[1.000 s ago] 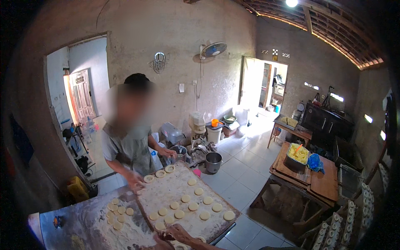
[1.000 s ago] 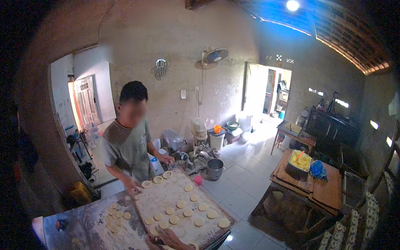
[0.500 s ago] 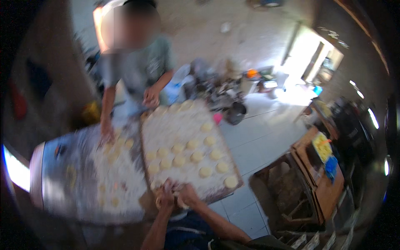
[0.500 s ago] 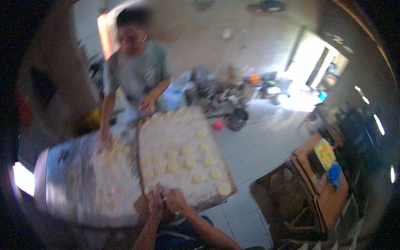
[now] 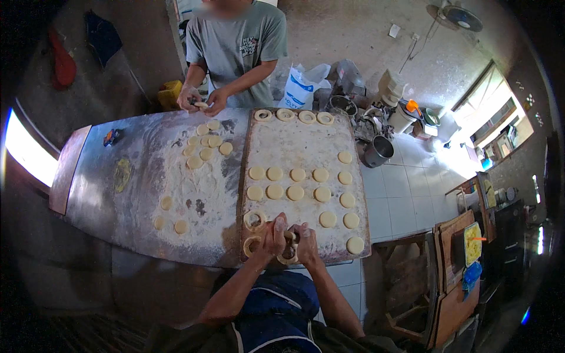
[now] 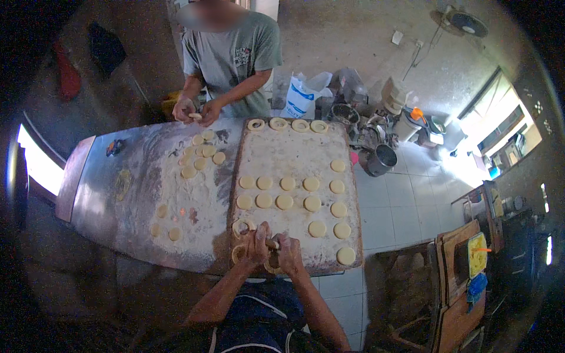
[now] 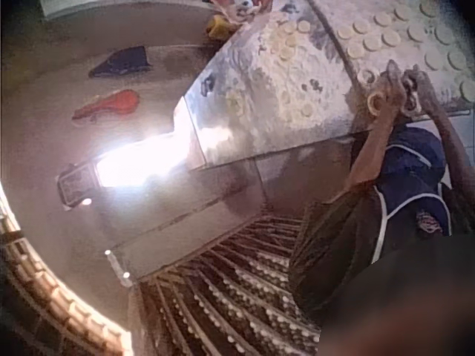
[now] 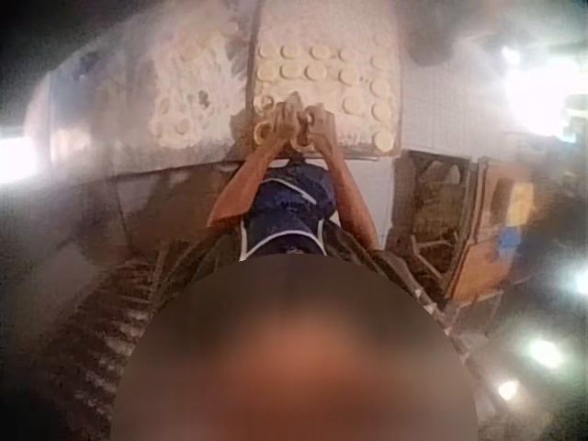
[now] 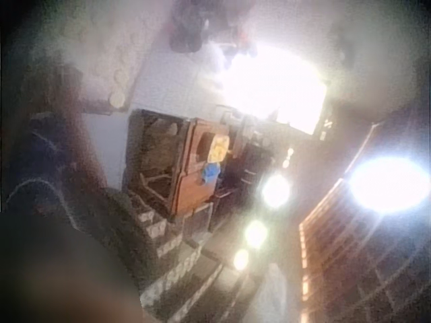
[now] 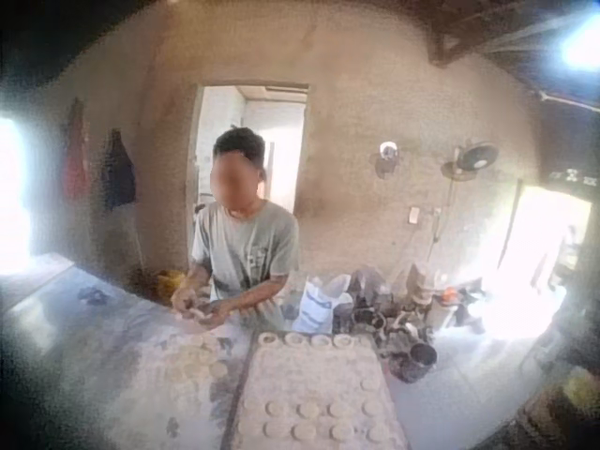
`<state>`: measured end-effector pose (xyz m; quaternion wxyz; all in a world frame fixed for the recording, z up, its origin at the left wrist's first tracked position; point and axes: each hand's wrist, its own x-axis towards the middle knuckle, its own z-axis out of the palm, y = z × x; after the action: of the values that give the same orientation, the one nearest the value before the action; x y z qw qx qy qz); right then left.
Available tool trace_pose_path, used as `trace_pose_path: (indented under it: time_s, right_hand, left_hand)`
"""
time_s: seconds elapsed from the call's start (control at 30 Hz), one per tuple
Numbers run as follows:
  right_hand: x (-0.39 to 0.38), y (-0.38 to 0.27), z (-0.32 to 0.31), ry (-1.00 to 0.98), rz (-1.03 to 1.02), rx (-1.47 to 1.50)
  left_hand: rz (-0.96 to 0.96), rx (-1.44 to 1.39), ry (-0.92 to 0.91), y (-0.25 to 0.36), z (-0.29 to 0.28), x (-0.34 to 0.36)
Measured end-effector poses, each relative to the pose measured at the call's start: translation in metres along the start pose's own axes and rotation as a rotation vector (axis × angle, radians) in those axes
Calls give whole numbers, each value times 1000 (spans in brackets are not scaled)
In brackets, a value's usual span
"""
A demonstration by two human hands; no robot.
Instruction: The person shapes small dough pieces into ring shapes by hand and places them on a wooden board. Another person works alongside, performing the same task. The shaped dough pieces are arranged in rows on the board.
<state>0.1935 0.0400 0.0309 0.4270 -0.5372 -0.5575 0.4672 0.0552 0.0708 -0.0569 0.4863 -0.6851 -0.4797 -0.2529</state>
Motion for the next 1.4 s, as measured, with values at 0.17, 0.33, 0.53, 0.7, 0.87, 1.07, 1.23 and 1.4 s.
trace_pose_path:
  time_s: [0.17, 0.33, 0.53, 0.7, 0.87, 1.07, 1.23, 1.4]
  right_hand:
    - [13, -28, -8, -29, 0, 73]
    - [-3, -9, -22, 250, -180, -708]
    - [12, 22, -58, 276, -216, -985]
    - [30, 34, -64, 270, -144, -1053]
    - [41, 34, -99, 135, -222, -905]
    - [68, -33, 23, -203, -50, -426]
    - [136, -49, 243, -390, -316, -524]
    - [175, -26, 343, -392, -436, -960]
  left_hand:
    - [-887, -1246, -642, -35, -15, 43]
    - [-404, -650, -827, -36, 4, 66]
    - [-173, -938, -931, -61, 5, 67]
    - [-268, -984, -846, -56, 21, 35]
    - [-409, -971, -632, -99, -18, 25]
    - [-798, -1048, -513, -222, -55, -45]
    - [-912, -836, -458, -290, -64, -77]
    - [-1063, -840, -431, -325, -69, -94]
